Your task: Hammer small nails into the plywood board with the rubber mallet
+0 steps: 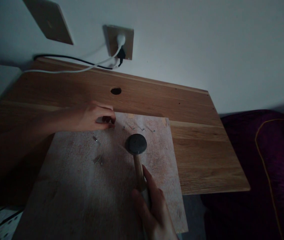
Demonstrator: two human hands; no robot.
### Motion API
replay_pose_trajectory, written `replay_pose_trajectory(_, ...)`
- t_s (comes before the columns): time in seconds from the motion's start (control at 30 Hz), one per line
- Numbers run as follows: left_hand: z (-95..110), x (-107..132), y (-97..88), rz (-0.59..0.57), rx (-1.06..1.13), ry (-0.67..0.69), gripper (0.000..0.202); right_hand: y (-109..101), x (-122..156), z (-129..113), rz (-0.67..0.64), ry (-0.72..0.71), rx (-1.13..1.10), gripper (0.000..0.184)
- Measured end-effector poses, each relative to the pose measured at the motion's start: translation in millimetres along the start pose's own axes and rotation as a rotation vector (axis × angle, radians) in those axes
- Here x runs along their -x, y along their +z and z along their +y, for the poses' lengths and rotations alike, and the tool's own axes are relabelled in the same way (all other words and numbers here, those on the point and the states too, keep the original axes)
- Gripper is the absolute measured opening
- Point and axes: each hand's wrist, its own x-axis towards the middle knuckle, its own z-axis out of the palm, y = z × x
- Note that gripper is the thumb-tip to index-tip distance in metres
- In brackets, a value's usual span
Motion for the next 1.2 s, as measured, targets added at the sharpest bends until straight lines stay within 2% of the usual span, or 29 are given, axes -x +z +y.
replay_pose_trajectory(0.2,-2,0,2.5,0.004,0.044,0.024,0.018,-1,-2,6,-0.033,-0.016,0.003,0.076)
replay_pose_trajectory(0.3,-4,1,2.2,0.011,0.073,0.058,0.021,1,0,4,0.004,-0.011,-0.006,0.073)
replay_pose_trajectory(0.43,-4,1,2.7,0.017,0.054,0.052,0.015,1,2,2,-0.019,-0.033,0.006,0.068)
replay_pose_trajectory(0.53,-3,2,4.6,0.027,0.038,0.025,0.011,-4,-2,10,-0.015,-0.063,0.021,0.064)
replay_pose_trajectory(0.67,-2,2,5.7,0.008,0.060,0.043,0.018,-13,-13,25,-0.132,-0.076,0.067,0.068)
replay_pose_trajectory(0.73,-3,1,5.2,-0.011,0.066,0.041,0.021,-14,-14,29,-0.146,-0.089,0.065,0.069)
replay_pose_trajectory(0.93,-4,2,6.4,0.058,0.052,0.007,0.011,-8,-6,23,-0.040,-0.136,0.049,0.067)
replay_pose_trajectory(1.03,-2,3,6.9,0.035,0.047,0.015,0.018,-13,-8,22,-0.036,-0.156,0.057,0.066)
replay_pose_trajectory(1.1,-1,3,6.0,0.017,0.012,0.013,0.018,-14,-8,19,-0.042,-0.122,0.060,0.065)
replay_pose_trajectory(1.2,-1,2,4.2,0.011,-0.035,-0.013,0.005,-8,-3,10,-0.047,-0.053,0.033,0.066)
